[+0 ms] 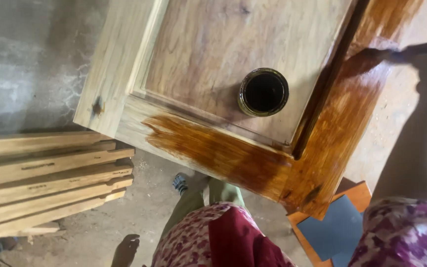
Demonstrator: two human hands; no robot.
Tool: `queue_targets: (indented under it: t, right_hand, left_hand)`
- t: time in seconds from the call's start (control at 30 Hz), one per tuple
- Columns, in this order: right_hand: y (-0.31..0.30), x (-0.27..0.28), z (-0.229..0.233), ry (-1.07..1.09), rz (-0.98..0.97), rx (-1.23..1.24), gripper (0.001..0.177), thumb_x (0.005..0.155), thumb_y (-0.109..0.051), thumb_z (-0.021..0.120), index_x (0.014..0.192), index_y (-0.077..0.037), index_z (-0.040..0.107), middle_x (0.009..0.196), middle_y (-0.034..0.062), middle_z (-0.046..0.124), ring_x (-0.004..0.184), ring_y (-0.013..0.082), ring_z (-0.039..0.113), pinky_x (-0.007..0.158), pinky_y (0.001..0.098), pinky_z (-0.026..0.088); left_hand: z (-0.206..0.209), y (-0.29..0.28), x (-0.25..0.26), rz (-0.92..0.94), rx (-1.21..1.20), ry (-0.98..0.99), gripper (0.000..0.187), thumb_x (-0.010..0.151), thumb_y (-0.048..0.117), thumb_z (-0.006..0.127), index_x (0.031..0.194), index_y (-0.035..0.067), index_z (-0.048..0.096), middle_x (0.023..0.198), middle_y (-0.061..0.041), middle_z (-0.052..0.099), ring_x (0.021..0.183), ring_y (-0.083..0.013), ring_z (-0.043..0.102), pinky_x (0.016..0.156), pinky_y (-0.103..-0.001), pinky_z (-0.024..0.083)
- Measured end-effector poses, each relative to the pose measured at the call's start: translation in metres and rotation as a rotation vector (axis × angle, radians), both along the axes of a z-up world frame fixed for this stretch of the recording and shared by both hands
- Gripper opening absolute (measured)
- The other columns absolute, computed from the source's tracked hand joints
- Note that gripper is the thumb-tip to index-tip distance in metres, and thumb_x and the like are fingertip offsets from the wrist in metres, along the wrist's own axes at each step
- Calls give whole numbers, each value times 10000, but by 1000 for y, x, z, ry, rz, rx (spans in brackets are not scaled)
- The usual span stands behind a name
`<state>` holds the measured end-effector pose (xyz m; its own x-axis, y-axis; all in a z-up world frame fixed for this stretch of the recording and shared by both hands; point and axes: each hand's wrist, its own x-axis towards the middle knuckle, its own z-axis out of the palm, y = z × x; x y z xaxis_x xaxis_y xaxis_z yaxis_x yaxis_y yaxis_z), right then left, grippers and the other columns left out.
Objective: Apply stain to a wooden door frame using a paintbrush.
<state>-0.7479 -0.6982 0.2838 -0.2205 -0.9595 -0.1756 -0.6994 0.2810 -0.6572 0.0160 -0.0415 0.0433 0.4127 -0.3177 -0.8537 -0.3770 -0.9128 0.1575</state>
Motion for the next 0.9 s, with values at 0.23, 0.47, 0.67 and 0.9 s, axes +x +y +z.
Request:
queue_targets:
  t: [0.23,0.47,0.67,0.9]
  right_hand:
    - [56,-34,-146,-157,67,-190,261,1052,17,860,1008,-11,604,996,128,700,758,159,676,676,235,587]
    - [219,52,-107,-175,-77,-40,162,951,24,803,966,-59,664,1029,79,697,849,140,647,846,286,564]
    - [341,151,-59,-60,-170,-49,150,945,41,788,995,-56,686,1011,129,725,787,184,679,657,272,552]
    - [400,266,-19,-337,-404,-263,226,869,101,763,986,-29,620,1076,106,713,998,180,691,901,259,574]
  left_hand:
    - [0,-18,-3,-80,4,75,308,945,226,624,1219,143,740,972,-68,813,842,-182,727,781,-312,578]
    - [-31,-56,15,-232,-205,88,368,868,336,646,1181,163,735,1077,-64,811,952,-229,753,868,-342,589]
    - [-40,-119,54,-418,-221,146,362,931,296,586,1245,139,674,1198,-91,759,1073,-288,718,947,-389,555]
    - [-77,-198,129,-639,-148,82,317,983,295,583,1255,161,674,1183,-57,754,1015,-251,725,901,-374,559]
